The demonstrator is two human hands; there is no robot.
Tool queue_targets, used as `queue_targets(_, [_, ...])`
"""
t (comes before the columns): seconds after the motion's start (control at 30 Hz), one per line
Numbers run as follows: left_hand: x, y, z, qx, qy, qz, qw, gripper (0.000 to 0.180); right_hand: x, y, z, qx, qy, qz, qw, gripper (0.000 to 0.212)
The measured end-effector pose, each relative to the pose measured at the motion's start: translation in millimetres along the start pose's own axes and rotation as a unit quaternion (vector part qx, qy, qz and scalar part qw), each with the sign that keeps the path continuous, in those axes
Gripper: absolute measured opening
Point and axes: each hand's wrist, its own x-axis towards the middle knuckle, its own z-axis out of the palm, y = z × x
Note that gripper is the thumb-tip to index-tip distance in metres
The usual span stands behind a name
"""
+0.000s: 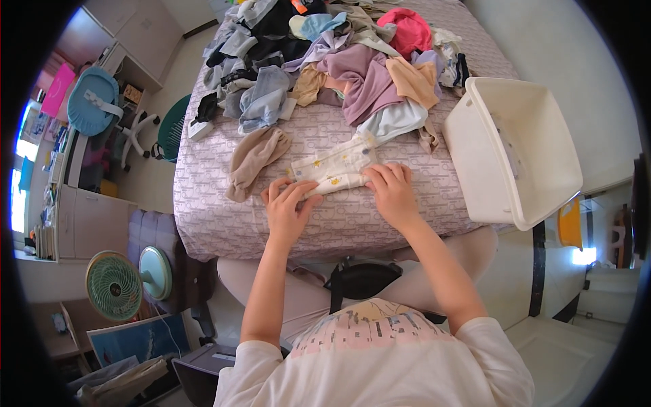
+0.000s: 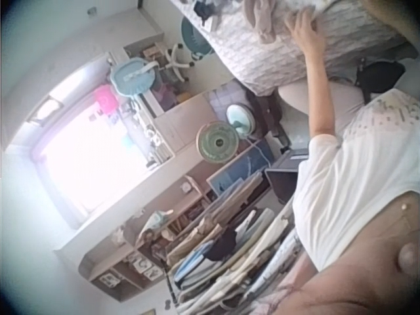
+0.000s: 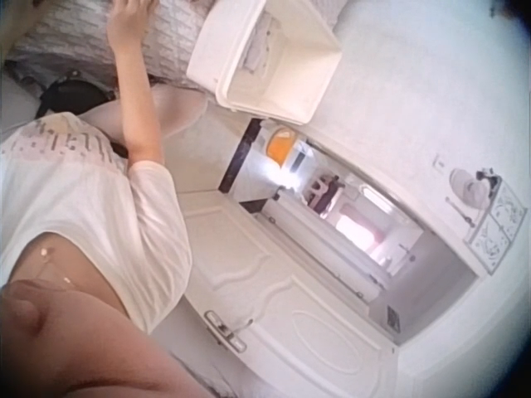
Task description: The person wipes the exterior and interior of a white plastic bin with a cloth, then folds several items of clothing and places them inside the bin.
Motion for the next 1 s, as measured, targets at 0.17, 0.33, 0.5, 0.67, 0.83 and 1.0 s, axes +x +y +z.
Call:
queue_targets(0.17, [-3.2,-0.8,1.4,0.001,0.003,-0.125,0.992,0.026,-4.9,-0.4,-7.5,0.054,-0.023,0.045,0.997,0.015])
queue_targets(0.33, [23.4,1.6,1.4,-0.016,0.032,-0.228,0.973,0.024,0.2,-7.8,-7.8,0.077,-0.009,0.178,0.981,0.009])
queue_targets(0.5, [26.0,-9.5,1.2,0.005,0.001,0.106,0.994,0.020,1.2,-8.1,4.2,-0.044,0.066,-0.001,0.997,0.025])
queue_targets(0.67, [18.9,6.0,-0.9,-0.046,0.009,0.095,0.994,0.019,3.9,-2.2,-8.5,-0.013,0.025,-0.016,0.999,0.032])
queue_targets(0.83, [20.0,-4.2,-4.1,-0.110,-0.034,0.025,0.993,0.019,6.8,13.5,-10.1,0.005,-0.042,-0.044,0.998,0.029])
queue_targets(1.0, [35.7,1.3,-5.8,-0.105,-0.070,-0.104,0.986,0.014,11.8,0.7,-15.6,0.022,-0.008,0.096,0.995,0.033])
